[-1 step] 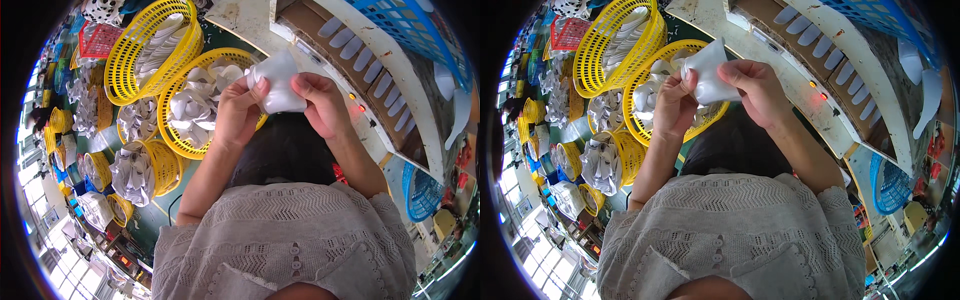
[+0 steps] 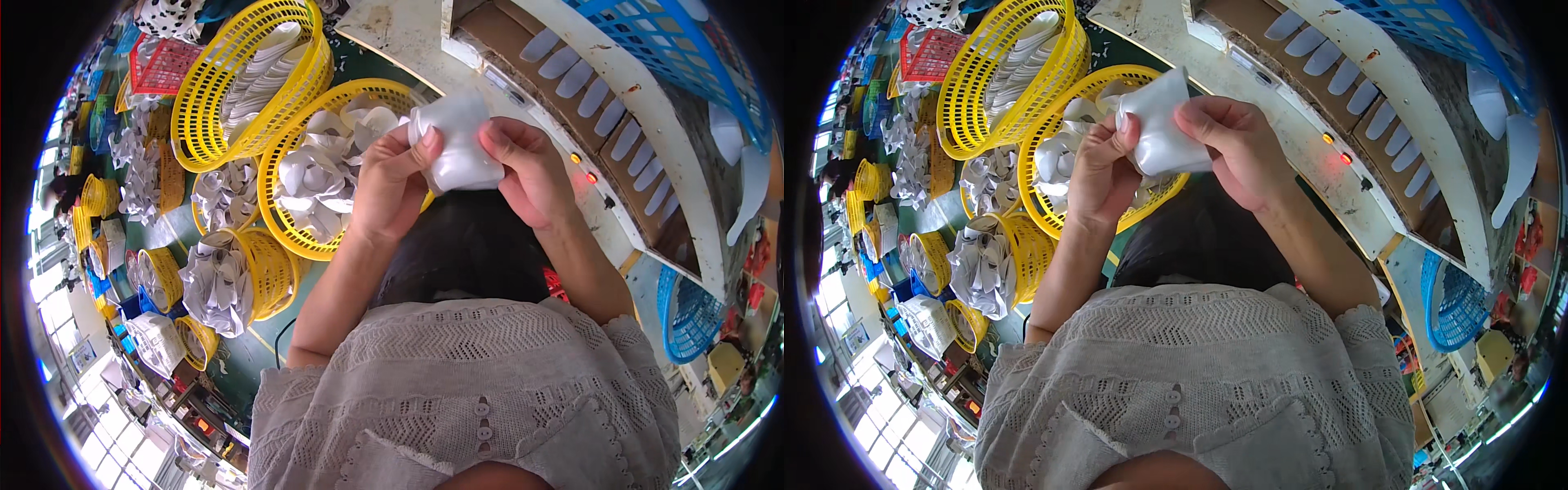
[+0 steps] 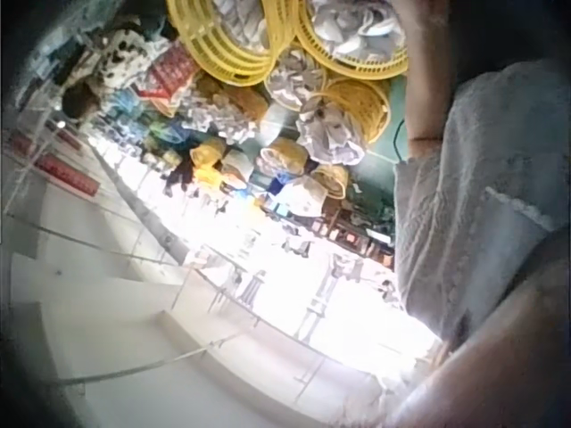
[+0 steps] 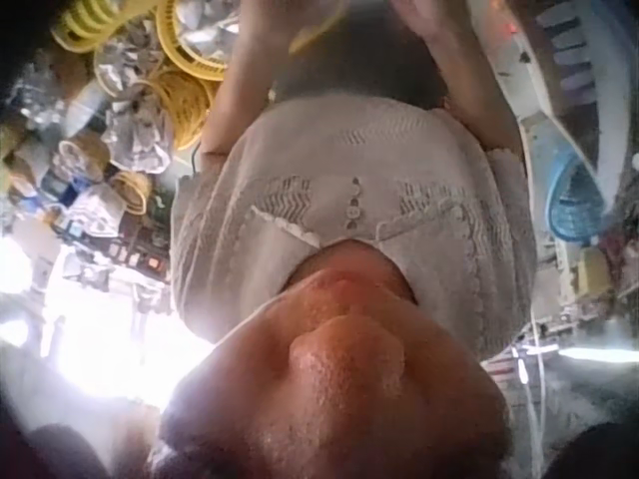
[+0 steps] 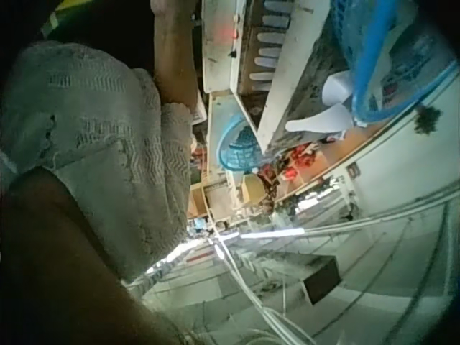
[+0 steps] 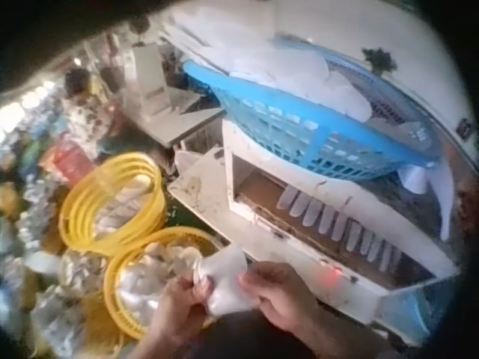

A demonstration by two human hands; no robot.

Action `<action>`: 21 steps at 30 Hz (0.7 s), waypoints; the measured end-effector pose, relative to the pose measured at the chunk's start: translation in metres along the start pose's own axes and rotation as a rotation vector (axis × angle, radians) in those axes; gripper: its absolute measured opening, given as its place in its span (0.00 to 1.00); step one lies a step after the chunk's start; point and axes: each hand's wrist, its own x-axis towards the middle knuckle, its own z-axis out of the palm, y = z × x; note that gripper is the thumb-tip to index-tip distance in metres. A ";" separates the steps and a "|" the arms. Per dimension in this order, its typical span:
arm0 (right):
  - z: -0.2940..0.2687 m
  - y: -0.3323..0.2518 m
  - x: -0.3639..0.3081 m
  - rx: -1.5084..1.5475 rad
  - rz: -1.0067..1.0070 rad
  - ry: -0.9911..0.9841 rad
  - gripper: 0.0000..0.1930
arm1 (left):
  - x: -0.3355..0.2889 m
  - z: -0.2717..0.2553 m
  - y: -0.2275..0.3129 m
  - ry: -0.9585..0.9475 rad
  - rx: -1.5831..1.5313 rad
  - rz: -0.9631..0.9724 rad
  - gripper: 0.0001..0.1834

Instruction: Organize and sort various white shoe upper components into baskets and onto a workspace.

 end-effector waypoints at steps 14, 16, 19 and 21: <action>-0.004 -0.006 -0.005 -0.435 0.003 0.036 0.17 | 0.003 -0.012 -0.003 0.011 -0.061 -0.124 0.17; -0.011 -0.001 -0.002 -0.433 0.055 0.022 0.16 | 0.002 -0.005 0.000 0.036 -0.053 -0.062 0.17; -0.006 0.003 -0.002 -0.162 0.051 -0.016 0.14 | 0.004 -0.009 -0.001 0.023 -0.003 -0.052 0.17; 0.004 0.002 -0.007 0.031 0.072 -0.063 0.12 | 0.005 -0.012 0.002 0.006 0.019 -0.020 0.16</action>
